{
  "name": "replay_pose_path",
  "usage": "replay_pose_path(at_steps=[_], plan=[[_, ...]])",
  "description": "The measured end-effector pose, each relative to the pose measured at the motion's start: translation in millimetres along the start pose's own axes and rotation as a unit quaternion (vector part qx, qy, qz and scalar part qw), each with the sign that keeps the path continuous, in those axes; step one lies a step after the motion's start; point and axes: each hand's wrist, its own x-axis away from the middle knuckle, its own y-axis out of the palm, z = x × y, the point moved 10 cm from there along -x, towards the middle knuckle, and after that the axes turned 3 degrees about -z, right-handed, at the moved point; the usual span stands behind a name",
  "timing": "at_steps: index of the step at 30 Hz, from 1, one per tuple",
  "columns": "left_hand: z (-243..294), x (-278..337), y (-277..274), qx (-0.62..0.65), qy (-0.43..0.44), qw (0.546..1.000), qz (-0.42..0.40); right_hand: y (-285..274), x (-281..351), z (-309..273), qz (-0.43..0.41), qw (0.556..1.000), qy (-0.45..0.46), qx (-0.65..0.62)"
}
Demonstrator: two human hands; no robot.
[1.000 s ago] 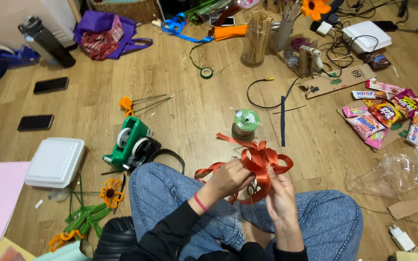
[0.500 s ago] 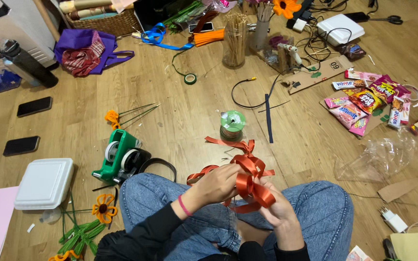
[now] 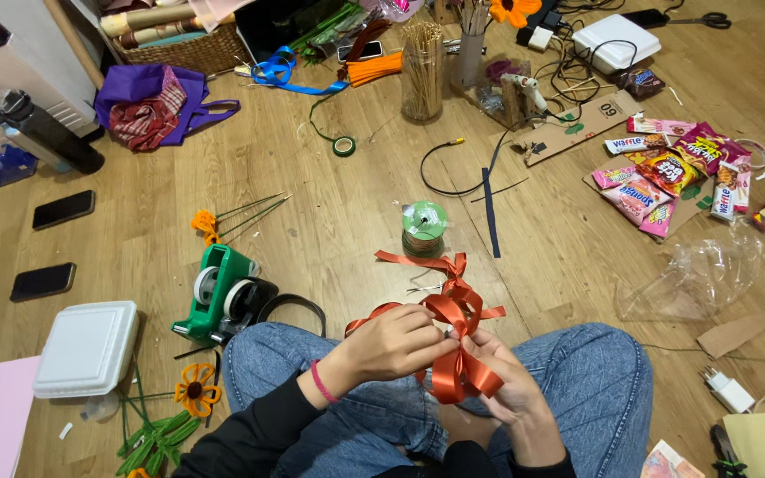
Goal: The person assembles decorative ribbon bows by hand, tying multiple loops of red ribbon together and securing them with a small piece of wire, then trimming the excess ribbon with scissors.
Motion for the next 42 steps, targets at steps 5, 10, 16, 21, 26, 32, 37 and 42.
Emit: replay_pose_path(at_steps=[5, 10, 16, 21, 26, 32, 37, 42], plan=[[-2.9, 2.2, 1.8, 0.024, -0.008, 0.999, -0.029, -1.6, 1.8, 3.2, -0.002, 1.000, -0.018, 0.022], [-3.5, 2.2, 2.2, 0.023, -0.030, 0.997, -0.073, 19.4, 4.7, -5.5, -0.001, 0.998, -0.040, 0.045], [1.6, -6.3, -4.4, -0.011, -0.033, 0.996, -0.084, -16.6, 2.4, -11.8, 0.050, 0.973, -0.114, 0.195], [2.6, -5.8, -6.8, -0.033, -0.039, 0.996, -0.074, 4.3, 15.6, -28.2, 0.118, 0.943, -0.078, 0.301], [-4.1, 3.9, -5.3, -0.050, -0.084, 0.994, -0.055, 2.5, 11.3, -25.9, 0.100, 0.940, -0.115, 0.305], [-16.6, 25.1, -9.7, 0.065, -0.203, 0.975, 0.066, 52.4, 24.2, -49.4, 0.057, 0.892, -0.233, 0.383], [-29.3, 44.7, -3.2, 0.170, -0.291, 0.931, 0.143, 84.7, 35.9, -63.5, 0.045, 0.826, -0.284, 0.484], [-43.7, 63.0, 5.1, 0.252, -0.380, 0.868, 0.195, 133.2, 47.2, -75.6, -0.036, 0.712, -0.355, 0.605]])
